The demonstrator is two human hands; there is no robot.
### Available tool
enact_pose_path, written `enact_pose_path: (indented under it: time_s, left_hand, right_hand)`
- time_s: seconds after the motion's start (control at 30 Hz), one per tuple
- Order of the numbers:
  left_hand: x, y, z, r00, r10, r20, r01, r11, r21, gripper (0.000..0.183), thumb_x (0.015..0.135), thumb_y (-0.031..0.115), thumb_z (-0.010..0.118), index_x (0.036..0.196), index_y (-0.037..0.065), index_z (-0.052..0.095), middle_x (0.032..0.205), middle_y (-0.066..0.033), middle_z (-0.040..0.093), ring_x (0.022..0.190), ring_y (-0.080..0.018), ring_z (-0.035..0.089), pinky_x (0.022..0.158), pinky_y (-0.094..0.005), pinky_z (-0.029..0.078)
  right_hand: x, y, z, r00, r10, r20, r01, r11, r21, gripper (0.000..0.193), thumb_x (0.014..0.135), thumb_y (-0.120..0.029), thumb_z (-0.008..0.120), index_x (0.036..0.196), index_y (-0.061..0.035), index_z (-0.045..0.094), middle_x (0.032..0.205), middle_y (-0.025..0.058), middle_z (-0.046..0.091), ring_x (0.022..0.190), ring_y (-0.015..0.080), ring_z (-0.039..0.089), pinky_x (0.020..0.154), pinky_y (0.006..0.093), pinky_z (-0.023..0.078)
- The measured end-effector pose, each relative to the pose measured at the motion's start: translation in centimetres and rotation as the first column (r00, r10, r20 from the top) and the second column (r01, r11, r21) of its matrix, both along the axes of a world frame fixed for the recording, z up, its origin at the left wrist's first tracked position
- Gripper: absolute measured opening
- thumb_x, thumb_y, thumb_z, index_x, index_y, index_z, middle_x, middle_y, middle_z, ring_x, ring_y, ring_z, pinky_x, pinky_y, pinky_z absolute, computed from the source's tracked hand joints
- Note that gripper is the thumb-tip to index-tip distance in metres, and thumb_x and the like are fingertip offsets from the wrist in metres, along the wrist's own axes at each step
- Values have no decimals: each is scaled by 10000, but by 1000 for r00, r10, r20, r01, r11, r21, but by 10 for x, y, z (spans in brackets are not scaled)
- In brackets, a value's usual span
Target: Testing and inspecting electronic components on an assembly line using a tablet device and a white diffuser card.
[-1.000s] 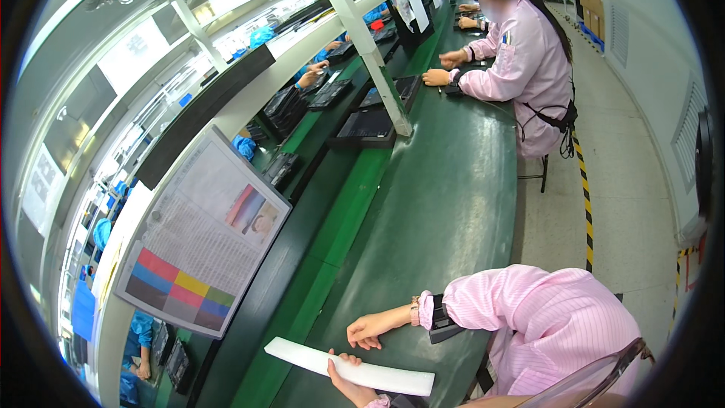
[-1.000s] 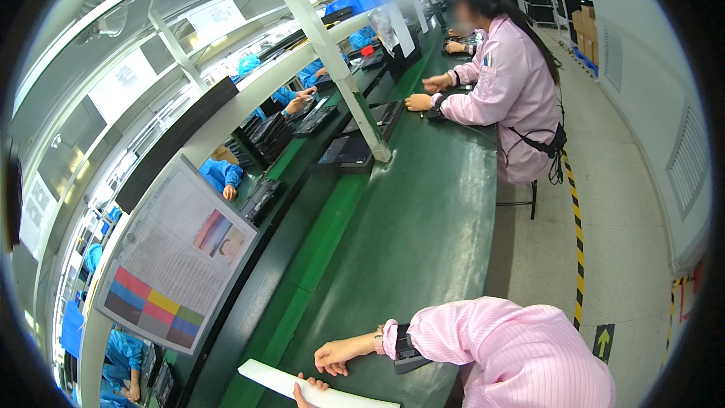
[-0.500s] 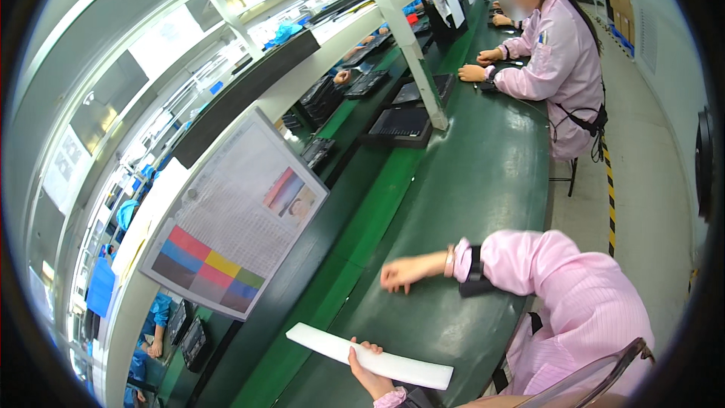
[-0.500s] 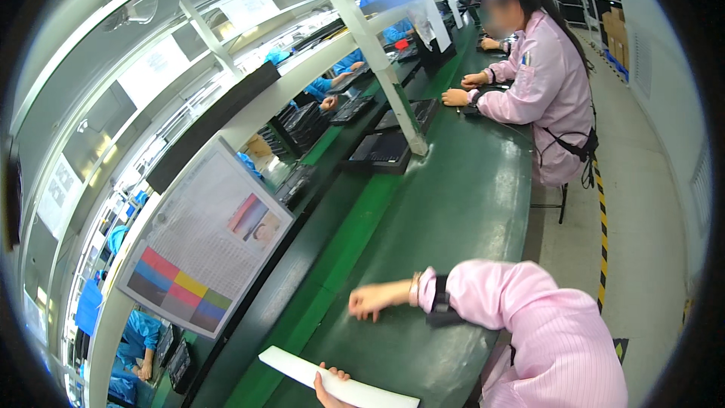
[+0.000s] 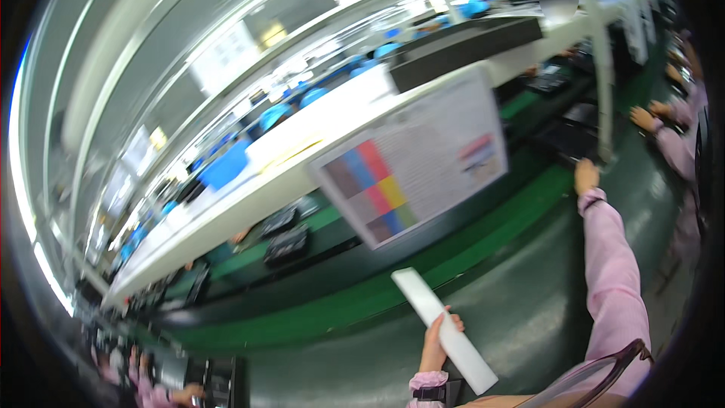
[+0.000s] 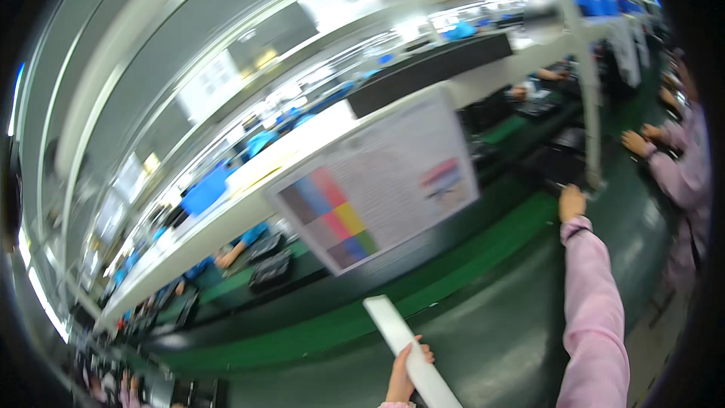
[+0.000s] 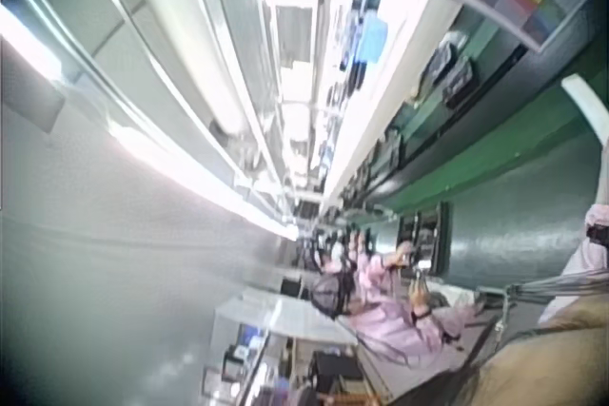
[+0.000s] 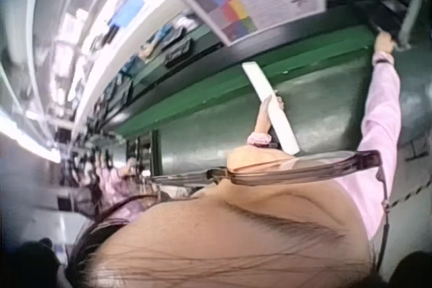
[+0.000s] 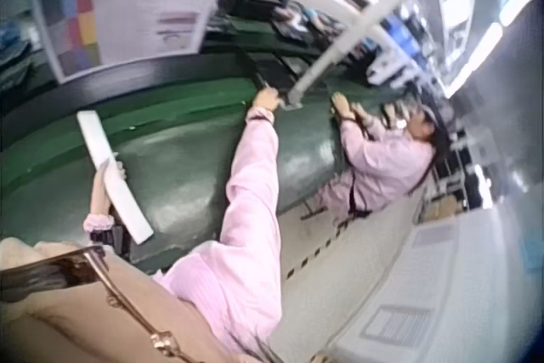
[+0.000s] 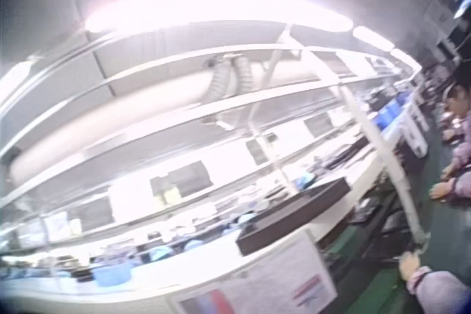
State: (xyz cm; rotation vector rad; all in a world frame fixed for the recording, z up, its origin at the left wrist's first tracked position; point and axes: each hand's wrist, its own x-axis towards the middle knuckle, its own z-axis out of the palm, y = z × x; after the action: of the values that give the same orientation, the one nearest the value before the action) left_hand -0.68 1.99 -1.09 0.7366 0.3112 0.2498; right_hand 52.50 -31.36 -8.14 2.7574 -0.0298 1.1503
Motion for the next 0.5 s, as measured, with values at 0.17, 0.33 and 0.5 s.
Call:
enact_pose_path:
  time_s: [0.17, 0.33, 0.5]
  left_hand:
    - [0, -2, 3, 1000, 15, -4, -15, 999, 45, 447, 941, 261, 492, 1276, -12, 381, 917, -117, 560, 787, -196, 551, 743, -317, 465]
    - [-7, 2, 6, 1000, 19, 16, -19, 1000, -2, 448, 929, 264, 541, 1272, 11, 403, 917, -89, 588, 779, -167, 582, 727, -298, 489]
    - [-6, -3, 12, 999, 18, -34, -16, 999, 34, 437, 939, 266, 505, 1271, 4, 395, 934, -98, 582, 807, -176, 571, 753, -311, 477]
  right_hand:
    - [3, 4, 9, 994, 106, -16, -105, 994, 40, 223, 776, -114, 547, 992, -89, 593, 1069, 41, 527, 1058, 209, 475, 808, 345, 404]
    - [-5, 21, 27, 984, 149, -102, -153, 987, -41, 347, 718, -116, 632, 1058, -80, 569, 1126, 58, 511, 1120, 212, 449, 1030, 421, 307]
    - [-4, 17, 31, 928, 196, -315, -178, 980, 86, 629, 637, -283, 769, 1164, -70, 499, 1223, 86, 485, 1199, 235, 426, 1063, 471, 259]
